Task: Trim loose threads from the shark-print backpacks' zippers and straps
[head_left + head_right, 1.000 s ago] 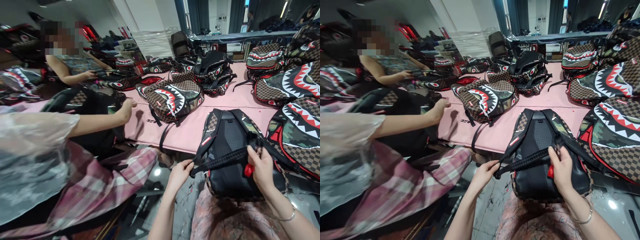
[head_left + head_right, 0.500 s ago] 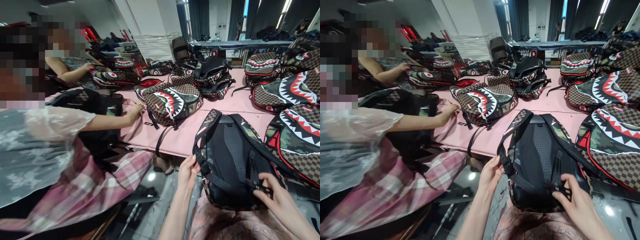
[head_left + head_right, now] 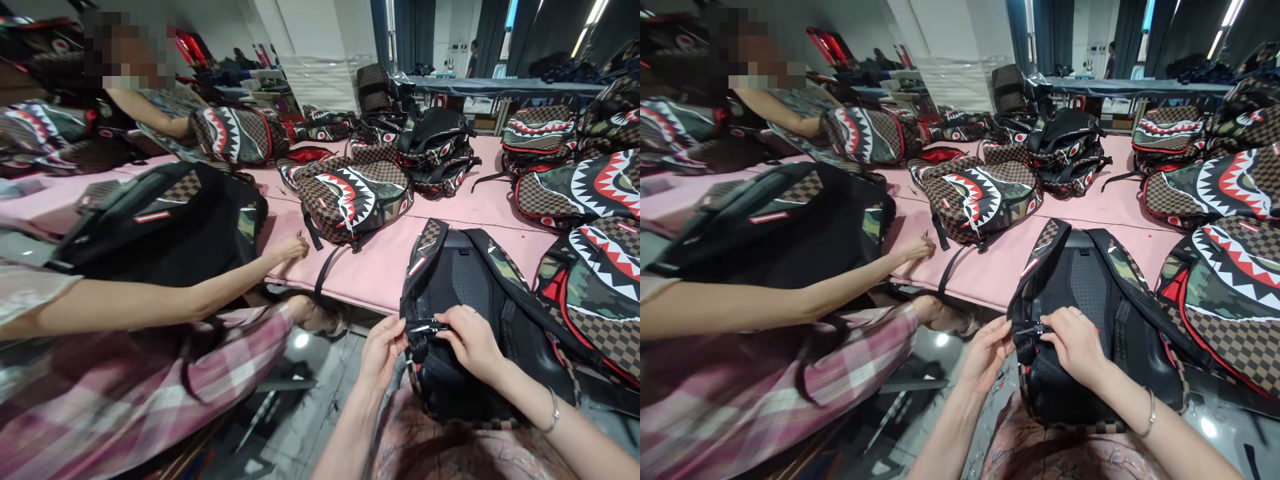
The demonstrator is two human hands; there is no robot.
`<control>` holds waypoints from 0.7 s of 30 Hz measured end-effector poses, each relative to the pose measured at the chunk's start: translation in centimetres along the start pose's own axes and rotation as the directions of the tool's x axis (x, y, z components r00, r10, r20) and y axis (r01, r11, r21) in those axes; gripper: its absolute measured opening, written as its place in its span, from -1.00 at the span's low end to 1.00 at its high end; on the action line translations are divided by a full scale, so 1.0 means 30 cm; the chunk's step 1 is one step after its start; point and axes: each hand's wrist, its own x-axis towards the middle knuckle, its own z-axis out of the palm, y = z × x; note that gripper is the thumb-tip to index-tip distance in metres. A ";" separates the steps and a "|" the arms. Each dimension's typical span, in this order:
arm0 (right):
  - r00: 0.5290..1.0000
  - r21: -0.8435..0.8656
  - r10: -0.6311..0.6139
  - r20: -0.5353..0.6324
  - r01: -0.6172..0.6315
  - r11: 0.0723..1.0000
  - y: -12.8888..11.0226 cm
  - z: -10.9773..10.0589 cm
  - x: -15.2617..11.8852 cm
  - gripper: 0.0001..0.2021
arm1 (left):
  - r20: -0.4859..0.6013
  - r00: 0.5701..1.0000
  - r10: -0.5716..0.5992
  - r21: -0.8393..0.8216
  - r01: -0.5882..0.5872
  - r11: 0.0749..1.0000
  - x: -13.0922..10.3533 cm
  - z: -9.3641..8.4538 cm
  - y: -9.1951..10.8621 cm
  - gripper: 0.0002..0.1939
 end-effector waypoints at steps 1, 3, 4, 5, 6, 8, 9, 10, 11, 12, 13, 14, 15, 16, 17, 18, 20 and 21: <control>1.000 -0.010 -0.004 0.003 0.004 1.000 0.003 -0.001 0.004 -0.86 | 0.001 1.000 -0.004 0.002 0.004 1.000 0.001 0.001 -0.003 -0.83; 1.000 -0.035 -0.016 0.004 0.016 0.999 0.009 -0.005 0.005 -0.85 | -0.006 1.000 -0.011 0.008 0.011 1.000 0.003 0.003 -0.007 -0.83; 1.000 -0.051 -0.024 0.002 0.024 0.998 0.012 -0.006 0.003 -0.84 | -0.012 1.000 -0.013 0.010 0.013 1.000 0.004 0.004 -0.008 -0.82; 0.999 -0.064 -0.032 -0.001 0.032 0.997 0.015 -0.006 -0.001 -0.83 | -0.015 1.000 -0.015 0.009 0.015 1.000 0.005 0.004 -0.009 -0.82; 0.999 -0.073 -0.039 -0.006 0.038 0.997 0.017 -0.005 -0.006 -0.83 | -0.017 1.000 -0.016 0.006 0.016 1.000 0.006 0.005 -0.008 -0.82; 0.999 -0.074 -0.042 -0.019 0.040 0.996 0.020 0.000 -0.017 -0.83 | -0.021 1.000 -0.020 -0.001 0.020 1.000 0.006 0.007 -0.004 -0.82; 0.999 -0.066 -0.042 -0.026 0.040 0.997 0.020 0.002 -0.021 -0.84 | -0.022 0.999 -0.024 -0.003 0.024 1.000 0.005 0.010 -0.001 -0.82; 0.999 -0.059 -0.041 -0.029 0.040 0.997 0.019 0.005 -0.024 -0.85 | -0.025 0.999 -0.027 -0.004 0.027 1.000 0.003 0.013 0.001 -0.83; 0.999 -0.055 -0.042 -0.029 0.040 0.998 0.016 0.007 -0.026 -0.85 | -0.030 0.999 -0.028 -0.002 0.028 1.000 0.000 0.018 0.004 -0.83; 0.999 -0.057 -0.044 -0.025 0.043 0.997 0.014 0.008 -0.025 -0.85 | -0.038 0.999 -0.027 0.001 0.027 1.000 -0.004 0.023 0.005 -0.83; 0.999 -0.065 -0.047 -0.021 0.046 0.997 0.010 0.009 -0.024 -0.84 | -0.046 0.999 -0.025 0.005 0.025 1.000 -0.007 0.028 0.007 -0.83; 0.999 -0.077 -0.049 -0.015 0.048 0.996 0.006 0.009 -0.021 -0.83 | -0.056 0.998 -0.022 0.009 0.022 1.000 -0.010 0.034 0.008 -0.83; 0.999 -0.094 -0.050 -0.008 0.049 0.994 0.003 0.008 -0.019 -0.82 | -0.064 0.998 -0.019 0.014 0.020 1.000 -0.013 0.038 0.008 -0.83; 0.999 -0.114 -0.052 -0.002 0.051 0.992 0.000 0.007 -0.017 -0.81 | -0.068 0.998 -0.018 0.019 0.019 1.000 -0.015 0.042 0.008 -0.83; 0.998 -0.136 -0.056 0.003 0.056 0.989 -0.003 0.006 -0.016 -0.80 | -0.068 0.998 -0.018 0.022 0.020 1.000 -0.016 0.045 0.008 -0.83; 0.998 -0.160 -0.061 0.009 0.062 0.985 -0.005 0.005 -0.016 -0.80 | -0.063 0.998 -0.019 0.025 0.021 0.999 -0.016 0.046 0.008 -0.83; 0.996 -0.211 -0.083 0.014 0.084 0.974 -0.007 0.004 -0.018 -0.79 | -0.053 0.998 -0.023 0.031 0.025 0.999 -0.016 0.048 0.008 -0.82; 0.995 -0.237 -0.096 0.012 0.097 0.967 -0.008 0.004 -0.019 -0.79 | -0.050 0.998 -0.025 0.034 0.027 0.999 -0.016 0.048 0.007 -0.81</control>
